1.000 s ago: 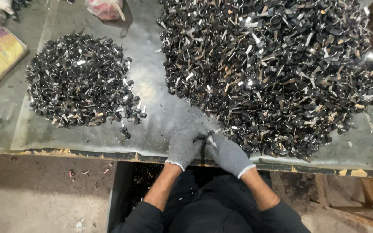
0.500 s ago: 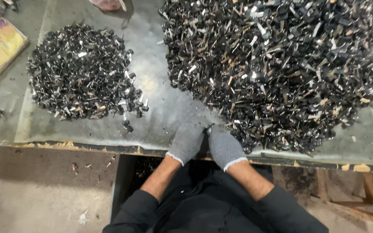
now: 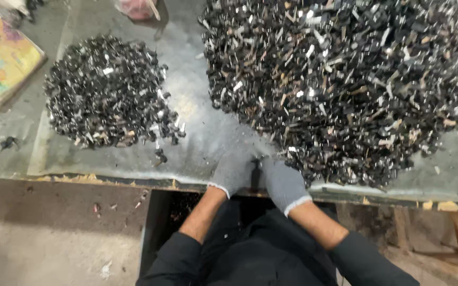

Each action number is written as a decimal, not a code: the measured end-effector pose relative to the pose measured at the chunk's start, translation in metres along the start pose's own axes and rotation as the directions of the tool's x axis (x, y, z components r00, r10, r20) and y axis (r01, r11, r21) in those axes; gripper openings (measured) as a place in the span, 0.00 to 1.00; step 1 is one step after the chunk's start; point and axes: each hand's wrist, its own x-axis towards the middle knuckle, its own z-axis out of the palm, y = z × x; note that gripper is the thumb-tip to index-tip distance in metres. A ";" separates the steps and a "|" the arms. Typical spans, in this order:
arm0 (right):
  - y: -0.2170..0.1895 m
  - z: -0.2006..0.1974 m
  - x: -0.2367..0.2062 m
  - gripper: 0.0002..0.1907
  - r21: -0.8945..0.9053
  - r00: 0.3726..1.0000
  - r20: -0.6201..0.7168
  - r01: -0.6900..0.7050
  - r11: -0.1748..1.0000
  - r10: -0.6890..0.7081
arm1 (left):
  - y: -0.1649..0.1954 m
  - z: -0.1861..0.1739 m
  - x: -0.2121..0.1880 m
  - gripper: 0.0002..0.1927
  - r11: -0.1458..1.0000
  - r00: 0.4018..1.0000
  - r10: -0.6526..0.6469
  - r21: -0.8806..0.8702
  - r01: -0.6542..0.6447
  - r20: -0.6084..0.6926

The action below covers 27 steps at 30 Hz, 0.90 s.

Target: The person picks small black metal parts one at a time from a large pile on the right side of the workbench and places them onto a smaller pile on the left, repeating the same transfer throughout the clip.

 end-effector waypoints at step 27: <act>-0.007 0.006 0.003 0.12 0.091 0.996 -0.081 -0.034 0.995 0.042 | -0.013 0.025 -0.003 0.16 0.944 0.916 0.307 0.201 -0.260 -0.257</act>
